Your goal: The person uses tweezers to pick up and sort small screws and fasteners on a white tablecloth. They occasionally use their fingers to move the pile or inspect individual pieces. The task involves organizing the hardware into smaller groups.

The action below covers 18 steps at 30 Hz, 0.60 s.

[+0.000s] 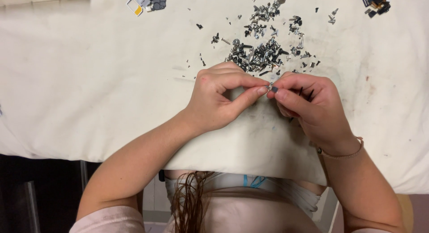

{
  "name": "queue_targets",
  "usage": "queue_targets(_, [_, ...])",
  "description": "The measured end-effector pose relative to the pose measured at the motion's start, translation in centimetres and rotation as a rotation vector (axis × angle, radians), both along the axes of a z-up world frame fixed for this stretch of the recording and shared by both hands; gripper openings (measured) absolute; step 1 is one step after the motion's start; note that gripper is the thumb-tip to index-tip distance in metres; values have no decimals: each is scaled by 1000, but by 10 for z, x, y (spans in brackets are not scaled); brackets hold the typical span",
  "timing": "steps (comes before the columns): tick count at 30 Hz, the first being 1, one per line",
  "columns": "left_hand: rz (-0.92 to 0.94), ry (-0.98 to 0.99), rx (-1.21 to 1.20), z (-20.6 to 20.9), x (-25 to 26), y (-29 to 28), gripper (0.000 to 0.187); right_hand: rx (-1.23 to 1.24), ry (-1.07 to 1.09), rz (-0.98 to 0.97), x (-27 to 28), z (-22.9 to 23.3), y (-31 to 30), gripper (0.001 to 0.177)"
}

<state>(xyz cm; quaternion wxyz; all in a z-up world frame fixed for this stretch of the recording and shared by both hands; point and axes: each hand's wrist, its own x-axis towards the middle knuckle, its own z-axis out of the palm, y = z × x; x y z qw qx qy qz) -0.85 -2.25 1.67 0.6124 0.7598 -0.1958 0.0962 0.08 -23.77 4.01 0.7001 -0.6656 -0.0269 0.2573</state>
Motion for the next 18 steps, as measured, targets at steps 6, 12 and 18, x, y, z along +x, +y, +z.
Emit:
queue_targets(6, [-11, -15, 23, 5, 0, 1, 5, -101, -64, -33, -1, 2, 1, 11])
queue_targets(12, [10, -317, 199, 7, 5, 2, 2, -355, -335, -63, -1, 3, 1, 7])
queue_targets(18, [136, -334, 188, -3, 24, 24, 11, -588, -625, -420, 54, -28, -74, 6])
